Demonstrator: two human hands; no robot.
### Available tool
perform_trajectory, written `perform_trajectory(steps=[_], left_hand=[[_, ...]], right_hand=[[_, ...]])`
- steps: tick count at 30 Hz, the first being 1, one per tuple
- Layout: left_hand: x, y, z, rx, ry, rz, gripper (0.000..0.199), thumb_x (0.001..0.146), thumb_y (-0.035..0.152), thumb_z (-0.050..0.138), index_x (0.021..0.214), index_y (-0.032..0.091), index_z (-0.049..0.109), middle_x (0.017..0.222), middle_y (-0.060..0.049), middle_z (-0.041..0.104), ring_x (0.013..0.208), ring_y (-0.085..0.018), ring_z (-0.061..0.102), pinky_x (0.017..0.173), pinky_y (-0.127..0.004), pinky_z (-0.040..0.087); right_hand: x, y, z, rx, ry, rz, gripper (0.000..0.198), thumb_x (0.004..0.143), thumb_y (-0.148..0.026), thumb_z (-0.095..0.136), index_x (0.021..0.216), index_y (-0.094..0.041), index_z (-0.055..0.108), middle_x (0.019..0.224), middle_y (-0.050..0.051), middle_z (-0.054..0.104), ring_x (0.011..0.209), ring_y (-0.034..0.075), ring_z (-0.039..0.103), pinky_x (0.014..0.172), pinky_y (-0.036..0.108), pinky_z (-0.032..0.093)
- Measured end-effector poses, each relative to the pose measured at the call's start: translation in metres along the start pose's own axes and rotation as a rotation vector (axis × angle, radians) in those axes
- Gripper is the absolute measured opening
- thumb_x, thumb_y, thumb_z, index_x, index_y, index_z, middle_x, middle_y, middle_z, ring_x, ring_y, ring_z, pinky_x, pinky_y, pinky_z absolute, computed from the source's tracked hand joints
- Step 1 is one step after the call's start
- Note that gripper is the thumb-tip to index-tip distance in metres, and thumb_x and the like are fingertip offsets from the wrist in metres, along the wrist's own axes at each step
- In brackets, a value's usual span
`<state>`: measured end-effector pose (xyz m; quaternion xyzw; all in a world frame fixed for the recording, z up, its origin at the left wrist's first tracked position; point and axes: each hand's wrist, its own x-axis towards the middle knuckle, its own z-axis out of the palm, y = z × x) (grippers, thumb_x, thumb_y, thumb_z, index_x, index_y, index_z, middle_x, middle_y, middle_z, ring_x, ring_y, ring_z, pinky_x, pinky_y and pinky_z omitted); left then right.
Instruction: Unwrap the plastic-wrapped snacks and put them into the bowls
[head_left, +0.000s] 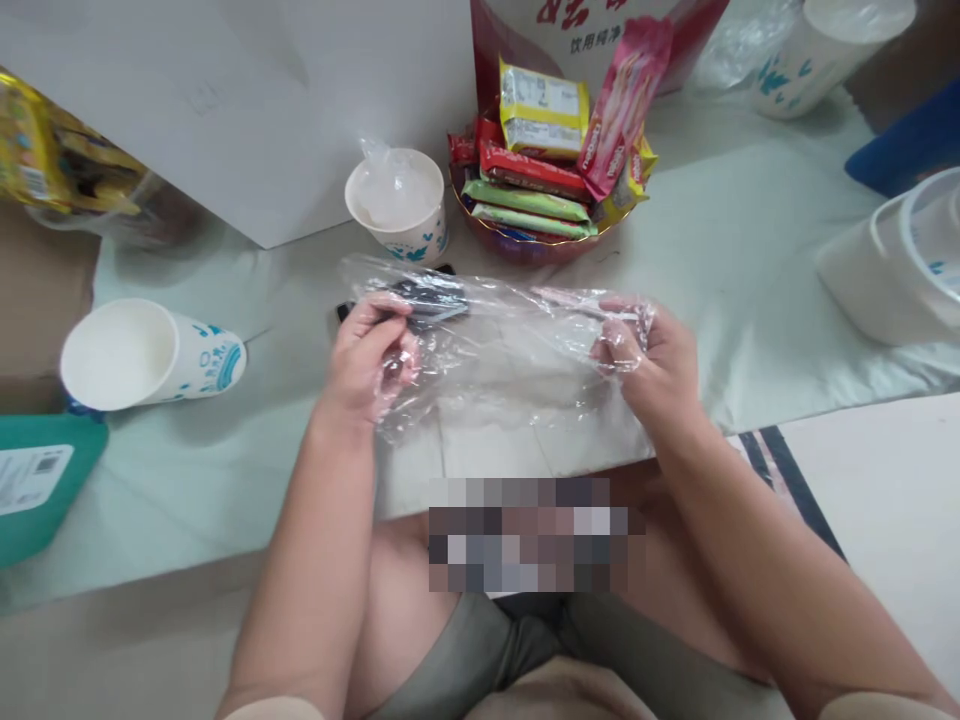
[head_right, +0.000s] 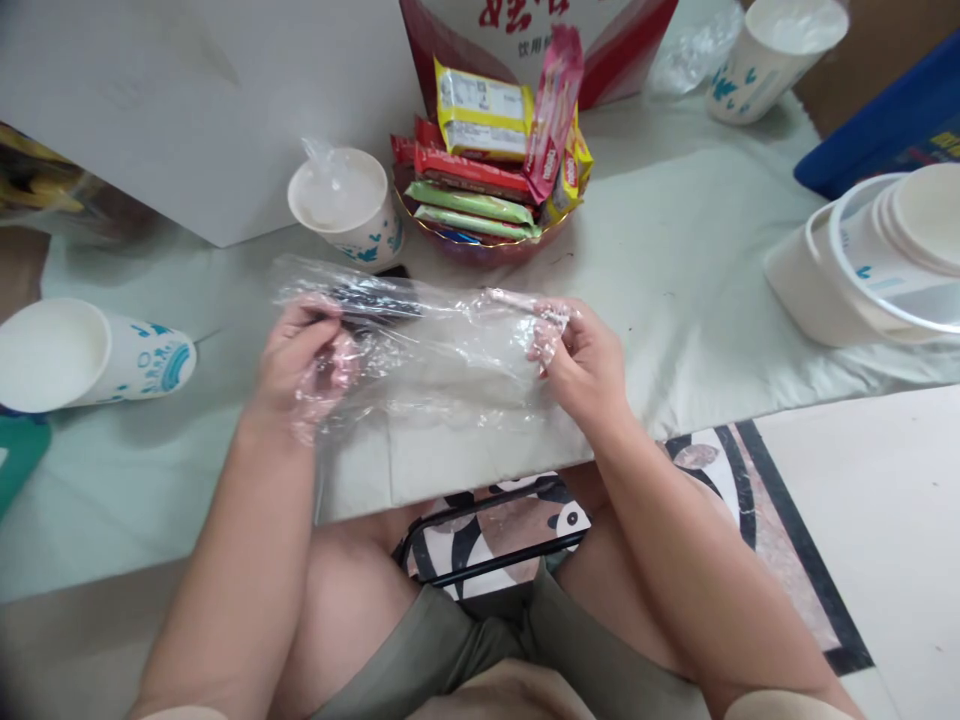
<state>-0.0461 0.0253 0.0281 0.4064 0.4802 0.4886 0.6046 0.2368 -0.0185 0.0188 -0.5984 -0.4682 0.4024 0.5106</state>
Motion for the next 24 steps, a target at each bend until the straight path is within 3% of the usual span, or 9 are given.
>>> perform_trajectory(steps=[3, 7, 10, 13, 16, 19, 22, 24], left_hand=[[-0.004, 0.008, -0.006, -0.106, 0.010, 0.048, 0.029, 0.064, 0.027, 0.088, 0.073, 0.025, 0.062, 0.049, 0.006, 0.054, 0.039, -0.008, 0.047, 0.035, -0.021, 0.032], [-0.006, 0.012, -0.015, -0.077, 0.010, 0.058, 0.034, 0.056, 0.031, 0.094, 0.062, 0.022, 0.062, 0.059, 0.002, 0.059, 0.051, -0.009, 0.055, 0.043, -0.023, 0.042], [-0.004, 0.011, -0.018, -0.027, -0.054, 0.027, 0.035, 0.057, 0.048, 0.091, 0.060, 0.021, 0.068, 0.061, -0.001, 0.061, 0.051, -0.011, 0.058, 0.044, -0.026, 0.045], [0.002, 0.006, -0.020, 0.027, -0.068, -0.016, 0.047, 0.066, 0.065, 0.080, 0.054, 0.020, 0.070, 0.057, -0.005, 0.061, 0.051, -0.013, 0.058, 0.045, -0.027, 0.047], [0.007, 0.001, -0.023, 0.093, 0.050, -0.026, 0.059, 0.082, 0.071, 0.064, 0.049, 0.021, 0.066, 0.055, -0.006, 0.060, 0.051, -0.014, 0.056, 0.043, -0.027, 0.046], [0.006, 0.002, -0.024, 0.085, 0.137, -0.008, 0.045, 0.080, 0.057, 0.073, 0.053, 0.021, 0.066, 0.060, -0.005, 0.062, 0.054, -0.013, 0.058, 0.047, -0.025, 0.049], [-0.002, 0.007, -0.024, 0.082, 0.068, -0.059, 0.018, 0.065, 0.028, 0.086, 0.068, 0.020, 0.071, 0.072, -0.003, 0.065, 0.067, -0.015, 0.066, 0.058, -0.027, 0.058], [-0.007, 0.011, -0.023, 0.076, -0.009, -0.114, 0.025, 0.059, 0.017, 0.086, 0.079, 0.020, 0.072, 0.078, -0.003, 0.066, 0.064, -0.016, 0.066, 0.052, -0.027, 0.056]], right_hand=[[0.002, 0.003, -0.001, 0.066, 0.066, -0.036, 0.016, 0.084, -0.038, 0.072, 0.091, -0.024, 0.069, 0.078, -0.001, 0.067, 0.051, 0.008, 0.051, 0.049, 0.025, 0.041], [0.012, 0.006, -0.004, 0.206, 0.172, -0.050, 0.024, 0.074, -0.036, 0.075, 0.068, -0.022, 0.056, 0.112, 0.004, 0.070, 0.053, 0.007, 0.050, 0.050, 0.026, 0.041], [0.019, 0.008, -0.007, 0.262, 0.190, 0.007, 0.023, 0.066, -0.030, 0.075, 0.064, -0.022, 0.054, 0.111, 0.003, 0.069, 0.056, 0.008, 0.051, 0.051, 0.027, 0.041], [0.020, 0.012, -0.008, 0.282, 0.163, 0.010, 0.018, 0.073, -0.039, 0.067, 0.067, -0.024, 0.060, 0.105, 0.006, 0.069, 0.066, 0.013, 0.058, 0.059, 0.032, 0.047], [0.016, 0.013, -0.006, 0.268, 0.119, -0.003, 0.050, 0.089, -0.062, 0.042, 0.062, -0.024, 0.061, 0.083, 0.009, 0.066, 0.079, 0.022, 0.066, 0.071, 0.039, 0.052], [0.010, 0.009, -0.003, 0.116, 0.138, -0.041, 0.058, 0.095, -0.060, 0.044, 0.053, -0.024, 0.057, 0.066, 0.007, 0.059, 0.082, 0.023, 0.067, 0.073, 0.039, 0.051], [0.009, 0.005, -0.005, -0.120, 0.164, -0.135, 0.033, 0.088, -0.038, 0.068, 0.058, -0.023, 0.065, 0.077, 0.005, 0.065, 0.081, 0.019, 0.065, 0.074, 0.035, 0.050], [0.013, 0.005, -0.009, -0.196, 0.181, -0.189, 0.014, 0.083, -0.028, 0.073, 0.069, -0.024, 0.071, 0.089, 0.004, 0.068, 0.081, 0.016, 0.062, 0.075, 0.033, 0.051]])
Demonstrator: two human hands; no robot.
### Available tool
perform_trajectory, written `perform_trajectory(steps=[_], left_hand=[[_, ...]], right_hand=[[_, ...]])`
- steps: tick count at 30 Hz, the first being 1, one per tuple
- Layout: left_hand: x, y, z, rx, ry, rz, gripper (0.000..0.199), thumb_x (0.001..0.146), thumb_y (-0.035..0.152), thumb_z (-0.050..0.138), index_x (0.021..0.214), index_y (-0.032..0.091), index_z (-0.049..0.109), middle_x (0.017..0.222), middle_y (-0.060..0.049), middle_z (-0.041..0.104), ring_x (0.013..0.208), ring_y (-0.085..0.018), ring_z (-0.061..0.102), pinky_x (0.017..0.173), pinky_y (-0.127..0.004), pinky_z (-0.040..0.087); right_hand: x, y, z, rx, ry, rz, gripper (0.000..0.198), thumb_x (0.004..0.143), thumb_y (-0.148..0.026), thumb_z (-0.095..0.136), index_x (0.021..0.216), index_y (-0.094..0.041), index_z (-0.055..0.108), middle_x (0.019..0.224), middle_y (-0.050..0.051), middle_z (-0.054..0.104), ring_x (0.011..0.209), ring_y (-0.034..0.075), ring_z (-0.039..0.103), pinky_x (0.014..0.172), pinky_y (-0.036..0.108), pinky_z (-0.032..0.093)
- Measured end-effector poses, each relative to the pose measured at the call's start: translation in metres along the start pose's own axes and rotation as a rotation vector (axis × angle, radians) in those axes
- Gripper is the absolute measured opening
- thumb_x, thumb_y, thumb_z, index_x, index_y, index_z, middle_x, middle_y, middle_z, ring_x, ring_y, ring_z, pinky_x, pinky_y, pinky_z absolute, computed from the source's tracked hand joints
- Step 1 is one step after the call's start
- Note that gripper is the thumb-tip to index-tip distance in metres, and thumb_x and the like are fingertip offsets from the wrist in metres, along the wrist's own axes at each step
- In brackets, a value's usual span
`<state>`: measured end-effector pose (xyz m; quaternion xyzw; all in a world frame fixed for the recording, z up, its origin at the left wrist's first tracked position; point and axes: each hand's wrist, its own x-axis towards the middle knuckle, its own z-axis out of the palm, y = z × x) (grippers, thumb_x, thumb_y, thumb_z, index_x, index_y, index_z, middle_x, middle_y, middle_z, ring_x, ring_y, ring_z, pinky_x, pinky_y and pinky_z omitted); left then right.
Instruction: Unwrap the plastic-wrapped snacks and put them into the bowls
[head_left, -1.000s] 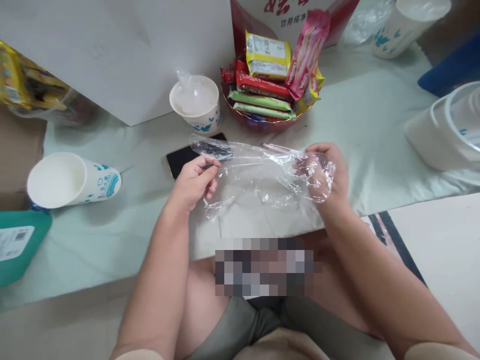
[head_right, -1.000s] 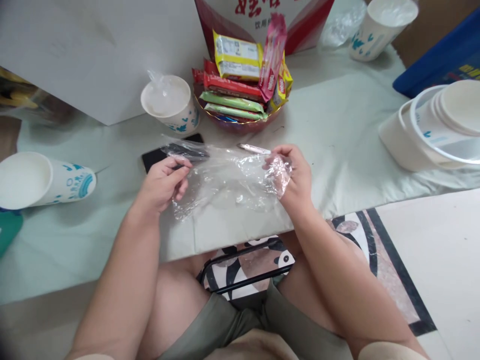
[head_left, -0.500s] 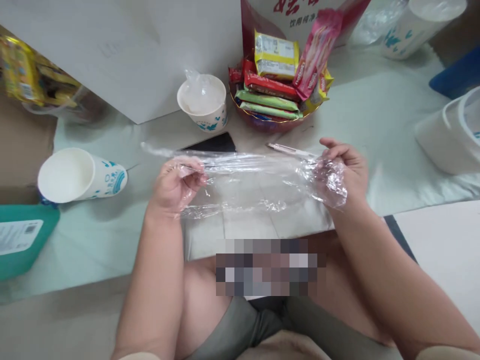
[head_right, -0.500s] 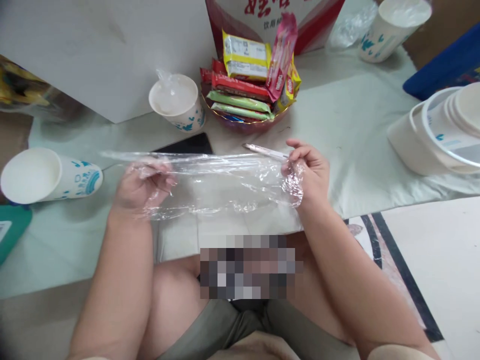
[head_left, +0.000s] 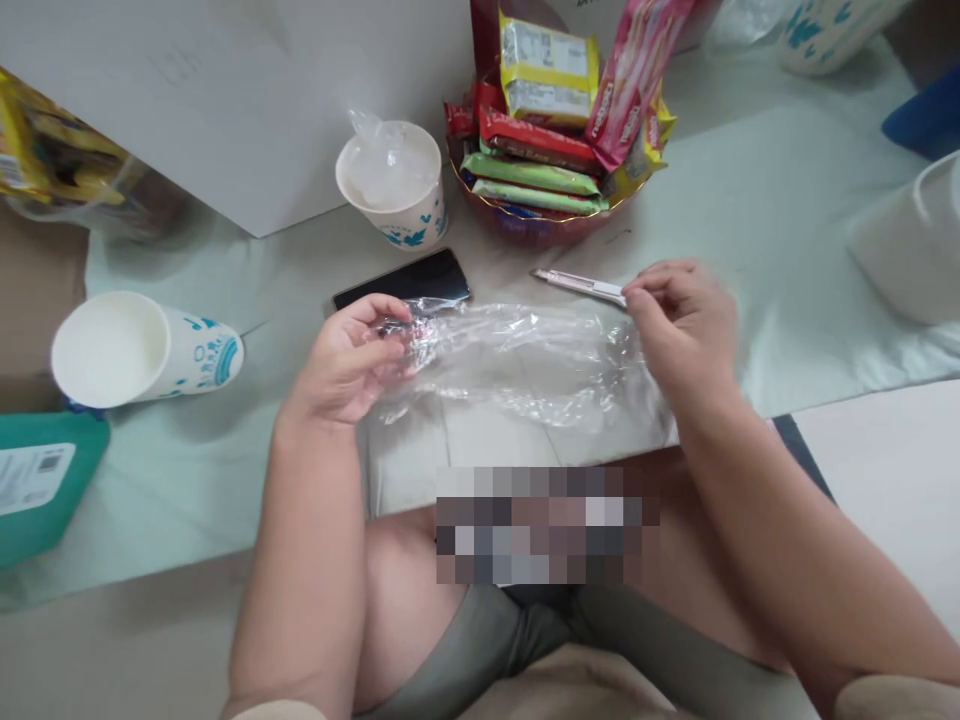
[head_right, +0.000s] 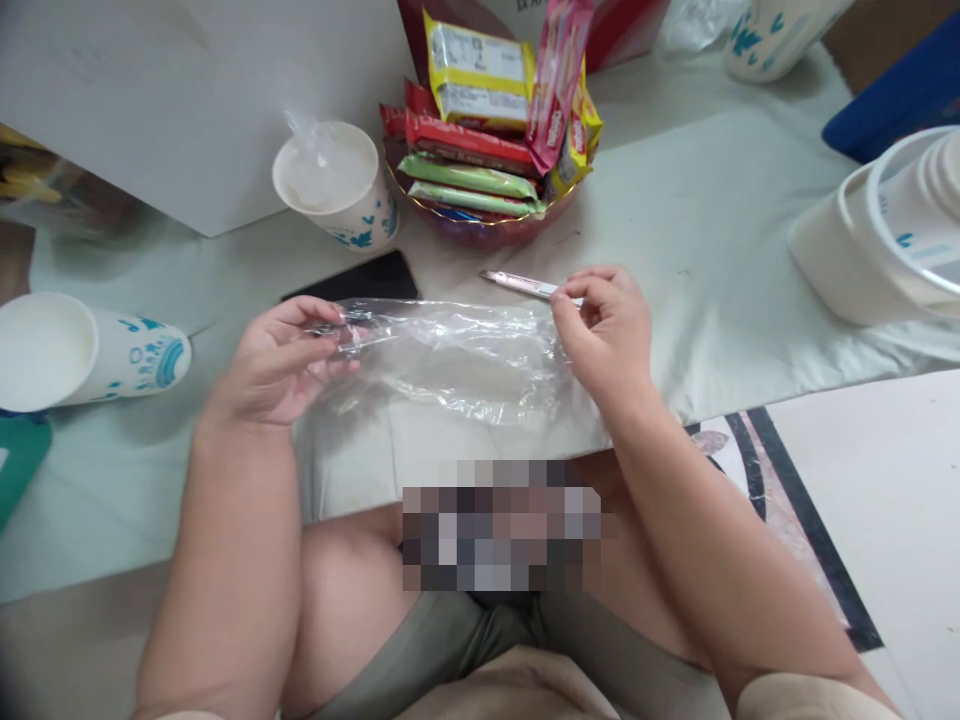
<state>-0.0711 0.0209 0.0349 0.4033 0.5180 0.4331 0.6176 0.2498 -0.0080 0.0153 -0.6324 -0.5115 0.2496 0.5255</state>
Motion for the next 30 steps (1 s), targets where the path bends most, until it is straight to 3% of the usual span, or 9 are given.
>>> perform_trajectory(steps=[4, 7, 13, 17, 21, 23, 25, 28, 30], left_hand=[[-0.005, 0.001, -0.001, -0.073, -0.117, -0.051, 0.038, 0.053, 0.016, 0.085, 0.089, 0.021, 0.072, 0.088, -0.009, 0.071, 0.050, -0.011, 0.054, 0.032, -0.020, 0.031], [-0.007, 0.000, 0.003, -0.129, -0.218, -0.091, 0.042, 0.051, 0.018, 0.085, 0.091, 0.021, 0.073, 0.103, -0.013, 0.072, 0.056, -0.015, 0.059, 0.030, -0.020, 0.026], [-0.008, -0.001, 0.029, -0.167, -0.362, -0.175, 0.038, 0.049, 0.015, 0.080, 0.084, 0.022, 0.070, 0.100, -0.011, 0.067, 0.058, -0.015, 0.060, 0.025, -0.017, 0.016], [-0.004, -0.003, 0.036, -0.151, -0.238, -0.071, 0.041, 0.045, 0.010, 0.078, 0.082, 0.023, 0.067, 0.098, -0.011, 0.062, 0.065, -0.018, 0.062, 0.029, -0.018, 0.017], [0.003, -0.008, 0.034, -0.090, -0.169, -0.003, 0.036, 0.046, 0.017, 0.083, 0.075, 0.023, 0.063, 0.093, -0.012, 0.059, 0.076, -0.026, 0.066, 0.037, -0.025, 0.030], [0.007, -0.007, 0.033, -0.053, -0.131, 0.019, 0.036, 0.047, 0.019, 0.085, 0.075, 0.023, 0.063, 0.091, -0.010, 0.061, 0.077, -0.026, 0.067, 0.041, -0.026, 0.034], [0.010, -0.005, 0.031, -0.064, -0.058, 0.044, 0.037, 0.054, 0.024, 0.086, 0.084, 0.025, 0.065, 0.093, -0.007, 0.066, 0.083, -0.026, 0.069, 0.048, -0.028, 0.043], [0.011, -0.003, 0.031, -0.244, 0.005, 0.038, 0.041, 0.069, 0.044, 0.082, 0.103, 0.031, 0.065, 0.106, -0.002, 0.072, 0.104, -0.028, 0.071, 0.072, -0.037, 0.061], [0.009, -0.004, 0.036, -0.363, -0.015, 0.008, 0.045, 0.073, 0.060, 0.075, 0.107, 0.032, 0.065, 0.117, -0.001, 0.074, 0.115, -0.028, 0.069, 0.085, -0.043, 0.063]], right_hand=[[0.015, 0.012, -0.009, 0.139, -0.018, 0.020, 0.008, 0.083, -0.029, 0.072, 0.076, -0.025, 0.070, 0.080, 0.001, 0.066, 0.073, 0.014, 0.060, 0.075, 0.032, 0.053], [0.022, 0.016, -0.008, 0.364, -0.145, 0.144, 0.017, 0.081, -0.041, 0.074, 0.080, -0.024, 0.069, 0.076, -0.001, 0.066, 0.067, 0.014, 0.062, 0.071, 0.032, 0.055], [0.016, -0.006, 0.016, 0.490, -0.715, 0.215, 0.030, 0.076, -0.035, 0.080, 0.102, -0.024, 0.072, 0.108, 0.004, 0.077, 0.102, 0.019, 0.072, 0.087, 0.035, 0.061], [0.009, -0.015, 0.029, 0.441, -1.158, 0.288, 0.044, 0.075, -0.031, 0.080, 0.116, -0.021, 0.070, 0.099, 0.005, 0.079, 0.074, 0.015, 0.071, 0.062, 0.026, 0.058], [0.008, -0.017, 0.030, 0.339, -1.440, 0.286, 0.034, 0.078, -0.032, 0.077, 0.108, -0.018, 0.069, 0.070, -0.004, 0.070, 0.054, 0.009, 0.056, 0.050, 0.020, 0.044], [0.008, -0.019, 0.027, 0.331, -1.451, 0.266, 0.021, 0.080, -0.033, 0.074, 0.093, -0.018, 0.067, 0.062, -0.007, 0.062, 0.053, 0.007, 0.050, 0.049, 0.019, 0.039], [0.008, -0.021, 0.023, 0.337, -1.356, 0.243, 0.019, 0.081, -0.032, 0.072, 0.078, -0.019, 0.060, 0.058, -0.008, 0.053, 0.052, 0.006, 0.044, 0.048, 0.019, 0.034], [0.006, -0.023, 0.023, 0.327, -1.098, 0.261, 0.024, 0.083, -0.028, 0.068, 0.069, -0.021, 0.049, 0.055, -0.008, 0.046, 0.049, 0.007, 0.040, 0.046, 0.020, 0.031], [0.004, -0.023, 0.027, 0.317, -0.911, 0.359, 0.022, 0.086, -0.025, 0.063, 0.071, -0.023, 0.046, 0.053, -0.008, 0.048, 0.046, 0.008, 0.041, 0.044, 0.022, 0.032]])
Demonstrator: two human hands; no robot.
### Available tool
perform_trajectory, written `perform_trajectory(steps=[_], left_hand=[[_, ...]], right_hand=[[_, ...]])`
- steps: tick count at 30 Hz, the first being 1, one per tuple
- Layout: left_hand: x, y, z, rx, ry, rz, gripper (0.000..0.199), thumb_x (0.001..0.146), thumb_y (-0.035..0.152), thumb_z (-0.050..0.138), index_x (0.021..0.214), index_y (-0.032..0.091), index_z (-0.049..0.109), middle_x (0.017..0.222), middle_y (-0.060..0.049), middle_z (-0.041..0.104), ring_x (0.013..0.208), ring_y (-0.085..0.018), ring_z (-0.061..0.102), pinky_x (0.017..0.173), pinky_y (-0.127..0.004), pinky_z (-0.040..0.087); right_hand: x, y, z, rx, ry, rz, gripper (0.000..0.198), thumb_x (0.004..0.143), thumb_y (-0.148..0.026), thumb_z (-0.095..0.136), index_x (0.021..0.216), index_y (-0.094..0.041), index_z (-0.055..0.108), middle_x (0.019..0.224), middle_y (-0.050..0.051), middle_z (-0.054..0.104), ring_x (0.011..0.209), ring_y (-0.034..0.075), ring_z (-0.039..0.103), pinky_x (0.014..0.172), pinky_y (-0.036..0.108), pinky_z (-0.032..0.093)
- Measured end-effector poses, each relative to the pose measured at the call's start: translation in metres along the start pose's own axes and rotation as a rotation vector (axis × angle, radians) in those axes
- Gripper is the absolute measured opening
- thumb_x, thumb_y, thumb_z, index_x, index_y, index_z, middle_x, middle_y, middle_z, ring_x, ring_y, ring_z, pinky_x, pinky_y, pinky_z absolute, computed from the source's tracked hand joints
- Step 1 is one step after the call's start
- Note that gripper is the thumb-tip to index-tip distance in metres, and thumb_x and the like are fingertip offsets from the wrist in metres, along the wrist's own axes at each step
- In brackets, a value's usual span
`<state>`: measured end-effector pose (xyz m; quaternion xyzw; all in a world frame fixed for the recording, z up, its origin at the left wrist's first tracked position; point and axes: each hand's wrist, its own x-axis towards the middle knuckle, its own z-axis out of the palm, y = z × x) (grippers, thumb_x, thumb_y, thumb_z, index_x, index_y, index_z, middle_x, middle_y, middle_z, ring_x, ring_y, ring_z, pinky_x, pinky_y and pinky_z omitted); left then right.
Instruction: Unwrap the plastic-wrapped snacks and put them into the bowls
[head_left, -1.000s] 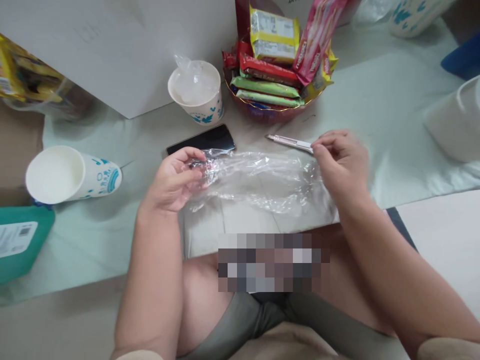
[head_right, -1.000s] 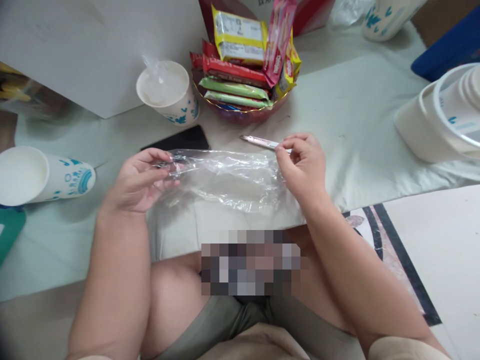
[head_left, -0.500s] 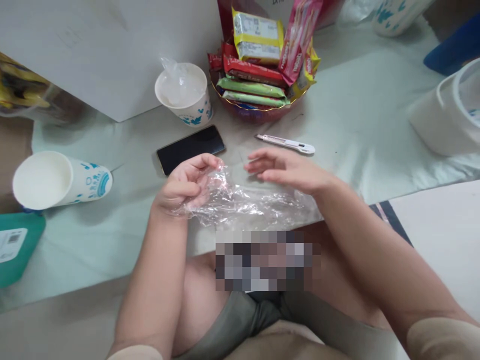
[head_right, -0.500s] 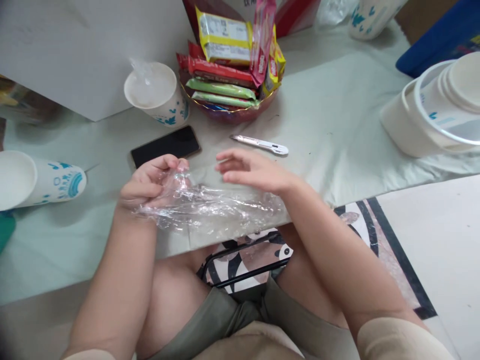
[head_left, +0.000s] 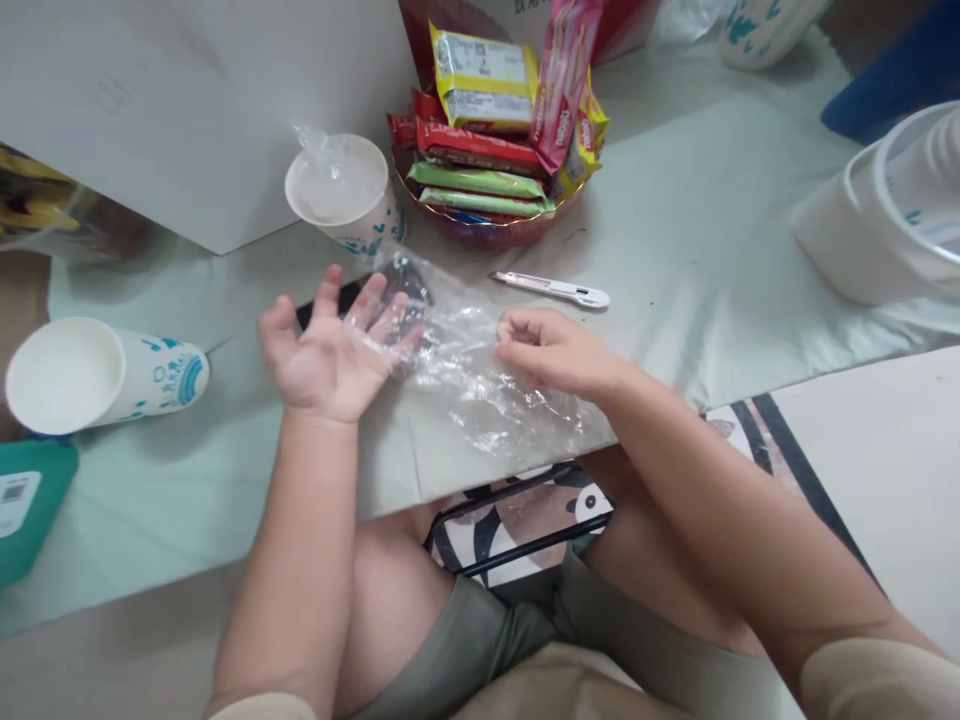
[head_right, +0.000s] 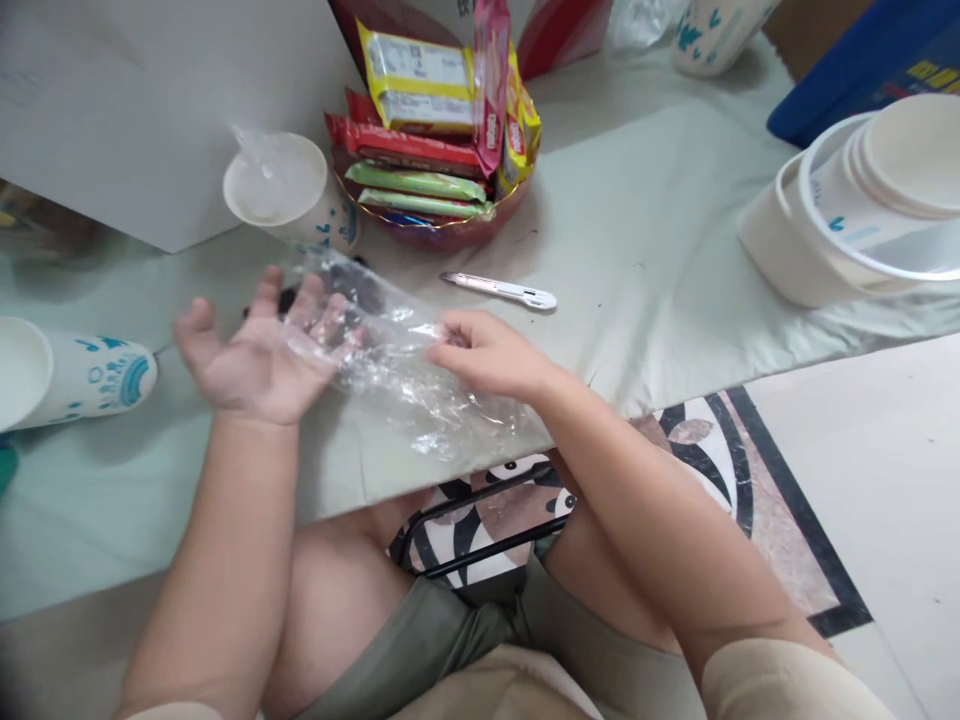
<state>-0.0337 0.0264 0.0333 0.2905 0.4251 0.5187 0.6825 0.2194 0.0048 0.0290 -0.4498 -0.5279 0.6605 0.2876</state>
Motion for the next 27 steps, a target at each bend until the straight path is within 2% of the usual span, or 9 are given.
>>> perform_trajectory(steps=[3, 6, 8, 10, 12, 15, 20, 25, 27], left_hand=[[-0.003, -0.013, 0.013, 0.057, -0.046, -0.076, 0.059, 0.075, 0.079, 0.059, 0.105, 0.029, 0.066, 0.122, -0.008, 0.074, 0.119, -0.030, 0.070, 0.086, -0.046, 0.063], [-0.003, -0.029, 0.026, 0.127, -0.135, -0.161, 0.074, 0.073, 0.086, 0.053, 0.107, 0.023, 0.068, 0.116, -0.017, 0.075, 0.112, -0.034, 0.072, 0.081, -0.046, 0.064], [-0.001, -0.037, 0.031, 0.106, -0.215, -0.242, 0.071, 0.069, 0.078, 0.068, 0.107, 0.019, 0.071, 0.108, -0.017, 0.077, 0.100, -0.033, 0.075, 0.074, -0.042, 0.064], [0.000, -0.040, 0.034, 0.099, -0.264, -0.303, 0.060, 0.065, 0.058, 0.084, 0.108, 0.018, 0.071, 0.100, -0.014, 0.078, 0.086, -0.028, 0.076, 0.067, -0.037, 0.063], [0.000, -0.040, 0.035, 0.129, -0.246, -0.321, 0.051, 0.067, 0.038, 0.088, 0.110, 0.018, 0.071, 0.095, -0.009, 0.078, 0.077, -0.023, 0.075, 0.065, -0.033, 0.062], [-0.001, -0.038, 0.037, 0.222, -0.151, -0.314, 0.044, 0.072, 0.025, 0.084, 0.112, 0.018, 0.068, 0.084, -0.004, 0.077, 0.067, -0.016, 0.072, 0.061, -0.026, 0.059], [-0.005, -0.035, 0.034, 0.349, -0.196, -0.273, 0.045, 0.079, 0.031, 0.076, 0.121, 0.020, 0.066, 0.046, 0.007, 0.058, 0.033, -0.011, 0.050, 0.034, -0.019, 0.033], [-0.011, -0.025, 0.023, 0.228, -0.237, -0.279, 0.041, 0.078, 0.032, 0.072, 0.117, 0.023, 0.066, 0.054, 0.006, 0.064, 0.035, -0.012, 0.054, 0.034, -0.019, 0.033], [-0.014, -0.019, 0.020, 0.214, -0.250, -0.290, 0.040, 0.077, 0.031, 0.071, 0.117, 0.025, 0.066, 0.057, 0.006, 0.066, 0.038, -0.013, 0.058, 0.034, -0.019, 0.035]], right_hand=[[0.007, 0.002, 0.009, 0.142, 0.218, 0.085, 0.019, 0.087, -0.023, 0.060, 0.077, -0.025, 0.044, 0.056, -0.006, 0.057, 0.041, 0.010, 0.044, 0.041, 0.024, 0.035], [0.014, 0.004, 0.018, 0.244, 0.211, 0.100, 0.013, 0.086, -0.024, 0.063, 0.086, -0.025, 0.050, 0.065, -0.003, 0.065, 0.046, 0.013, 0.055, 0.041, 0.025, 0.040], [0.017, 0.004, 0.023, 0.279, 0.148, 0.100, 0.013, 0.086, -0.025, 0.064, 0.096, -0.024, 0.056, 0.072, -0.001, 0.070, 0.048, 0.013, 0.059, 0.040, 0.025, 0.041], [0.018, 0.004, 0.027, 0.298, 0.119, 0.094, 0.017, 0.088, -0.027, 0.064, 0.104, -0.022, 0.060, 0.079, 0.000, 0.073, 0.049, 0.012, 0.060, 0.039, 0.024, 0.042], [0.016, 0.004, 0.028, 0.313, 0.118, 0.104, 0.021, 0.092, -0.029, 0.062, 0.111, -0.021, 0.062, 0.078, 0.001, 0.073, 0.049, 0.011, 0.060, 0.039, 0.022, 0.042], [0.011, 0.006, 0.027, 0.322, 0.120, 0.143, 0.026, 0.094, -0.029, 0.059, 0.118, -0.021, 0.063, 0.068, -0.001, 0.068, 0.048, 0.012, 0.061, 0.040, 0.021, 0.042], [0.002, 0.015, 0.025, 0.331, 0.142, 0.104, 0.034, 0.091, -0.031, 0.061, 0.124, -0.024, 0.063, 0.062, -0.003, 0.066, 0.046, 0.013, 0.058, 0.042, 0.023, 0.043], [0.003, 0.024, 0.026, 0.315, 0.116, 0.031, 0.024, 0.088, -0.039, 0.065, 0.106, -0.024, 0.063, 0.061, -0.004, 0.062, 0.048, 0.013, 0.058, 0.046, 0.025, 0.043], [0.003, 0.026, 0.026, 0.264, 0.096, -0.016, 0.023, 0.088, -0.037, 0.067, 0.107, -0.025, 0.063, 0.066, -0.004, 0.064, 0.052, 0.013, 0.059, 0.049, 0.025, 0.044]])
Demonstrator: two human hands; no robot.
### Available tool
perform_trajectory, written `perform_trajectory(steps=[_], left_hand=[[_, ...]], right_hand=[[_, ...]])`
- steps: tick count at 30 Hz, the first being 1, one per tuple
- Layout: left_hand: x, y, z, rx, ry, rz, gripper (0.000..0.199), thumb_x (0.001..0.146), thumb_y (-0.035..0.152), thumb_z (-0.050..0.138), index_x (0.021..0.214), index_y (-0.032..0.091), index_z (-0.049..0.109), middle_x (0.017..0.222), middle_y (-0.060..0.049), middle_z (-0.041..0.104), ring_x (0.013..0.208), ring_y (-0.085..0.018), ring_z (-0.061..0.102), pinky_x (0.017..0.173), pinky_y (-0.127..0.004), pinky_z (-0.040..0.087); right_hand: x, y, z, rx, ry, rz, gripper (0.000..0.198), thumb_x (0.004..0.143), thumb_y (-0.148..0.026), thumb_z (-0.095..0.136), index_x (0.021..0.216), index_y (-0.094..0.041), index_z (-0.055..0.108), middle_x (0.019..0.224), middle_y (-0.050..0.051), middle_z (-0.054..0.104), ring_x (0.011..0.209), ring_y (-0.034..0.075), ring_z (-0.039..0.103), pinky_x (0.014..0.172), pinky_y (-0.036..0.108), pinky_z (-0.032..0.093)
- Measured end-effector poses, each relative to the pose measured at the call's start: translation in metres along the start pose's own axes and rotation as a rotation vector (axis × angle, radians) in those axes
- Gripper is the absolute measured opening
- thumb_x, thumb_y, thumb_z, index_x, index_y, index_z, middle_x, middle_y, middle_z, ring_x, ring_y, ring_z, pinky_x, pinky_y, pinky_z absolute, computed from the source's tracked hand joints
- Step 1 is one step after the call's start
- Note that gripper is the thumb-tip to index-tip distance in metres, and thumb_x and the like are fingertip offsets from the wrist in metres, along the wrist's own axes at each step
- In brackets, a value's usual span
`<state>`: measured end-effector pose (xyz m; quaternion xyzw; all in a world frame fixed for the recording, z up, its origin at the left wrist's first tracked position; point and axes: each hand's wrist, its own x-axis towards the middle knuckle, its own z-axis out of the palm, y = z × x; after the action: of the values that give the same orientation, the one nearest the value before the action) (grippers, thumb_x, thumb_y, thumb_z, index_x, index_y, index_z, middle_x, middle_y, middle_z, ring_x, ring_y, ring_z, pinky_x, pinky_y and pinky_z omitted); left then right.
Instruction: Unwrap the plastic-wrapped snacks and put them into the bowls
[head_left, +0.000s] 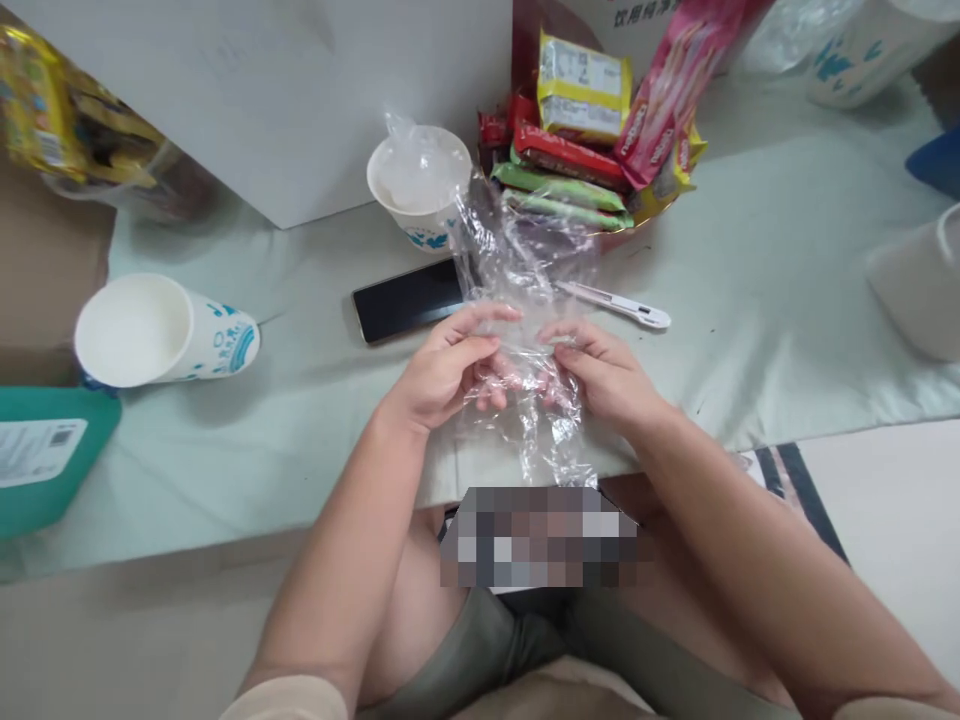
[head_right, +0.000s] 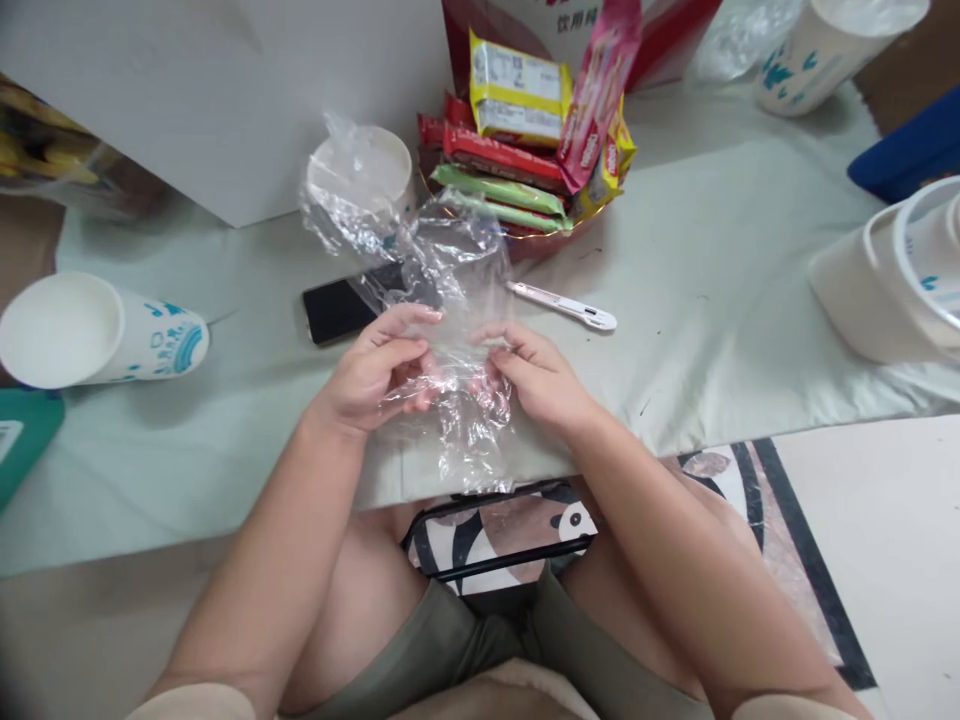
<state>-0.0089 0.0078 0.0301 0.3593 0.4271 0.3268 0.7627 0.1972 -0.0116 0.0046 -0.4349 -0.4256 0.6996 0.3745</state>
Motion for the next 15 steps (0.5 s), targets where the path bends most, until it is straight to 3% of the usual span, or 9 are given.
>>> perform_trajectory(steps=[3, 5, 7, 9, 12, 15], left_hand=[[-0.004, 0.003, -0.003, 0.039, -0.020, -0.020, 0.027, 0.075, 0.029, 0.072, 0.102, 0.022, 0.071, 0.060, 0.004, 0.067, 0.044, -0.013, 0.063, 0.038, -0.020, 0.039], [-0.004, 0.003, -0.004, 0.073, -0.026, -0.006, 0.016, 0.073, 0.028, 0.074, 0.084, 0.018, 0.071, 0.062, 0.002, 0.067, 0.048, -0.013, 0.063, 0.044, -0.023, 0.045], [-0.001, 0.002, -0.005, 0.106, -0.018, 0.050, 0.012, 0.070, 0.026, 0.075, 0.074, 0.017, 0.070, 0.065, 0.000, 0.067, 0.052, -0.012, 0.063, 0.051, -0.025, 0.049], [0.003, 0.001, -0.006, 0.149, -0.014, 0.116, 0.009, 0.070, 0.025, 0.074, 0.073, 0.017, 0.072, 0.068, 0.000, 0.068, 0.056, -0.011, 0.061, 0.056, -0.025, 0.050], [0.008, -0.003, -0.009, 0.212, -0.036, 0.164, 0.014, 0.075, 0.031, 0.072, 0.075, 0.018, 0.076, 0.070, -0.002, 0.069, 0.062, -0.013, 0.062, 0.062, -0.027, 0.050], [0.011, -0.003, -0.011, 0.203, 0.006, 0.140, 0.037, 0.084, 0.052, 0.065, 0.073, 0.019, 0.075, 0.072, -0.005, 0.071, 0.066, -0.017, 0.065, 0.064, -0.030, 0.052]], right_hand=[[-0.001, 0.003, -0.001, -0.076, 0.014, -0.086, 0.022, 0.085, -0.030, 0.071, 0.106, -0.027, 0.066, 0.094, 0.000, 0.070, 0.055, 0.009, 0.055, 0.050, 0.025, 0.042], [-0.001, 0.006, -0.002, -0.087, 0.035, -0.142, 0.009, 0.083, -0.027, 0.072, 0.091, -0.024, 0.068, 0.108, 0.002, 0.068, 0.056, 0.007, 0.050, 0.050, 0.026, 0.040], [-0.001, 0.007, -0.002, -0.059, 0.054, -0.163, 0.010, 0.078, -0.025, 0.072, 0.073, -0.021, 0.064, 0.111, 0.004, 0.065, 0.060, 0.007, 0.050, 0.050, 0.026, 0.039], [0.000, 0.007, -0.001, -0.019, 0.076, -0.136, 0.010, 0.072, -0.022, 0.071, 0.067, -0.019, 0.063, 0.113, 0.005, 0.063, 0.065, 0.009, 0.052, 0.053, 0.026, 0.040], [0.002, 0.006, 0.000, 0.038, 0.119, -0.090, 0.006, 0.068, -0.023, 0.068, 0.073, -0.020, 0.065, 0.115, 0.005, 0.061, 0.070, 0.011, 0.055, 0.059, 0.028, 0.044], [0.003, 0.005, 0.001, 0.069, 0.149, -0.064, 0.014, 0.076, -0.034, 0.068, 0.083, -0.023, 0.062, 0.101, 0.003, 0.061, 0.071, 0.013, 0.056, 0.065, 0.031, 0.050]])
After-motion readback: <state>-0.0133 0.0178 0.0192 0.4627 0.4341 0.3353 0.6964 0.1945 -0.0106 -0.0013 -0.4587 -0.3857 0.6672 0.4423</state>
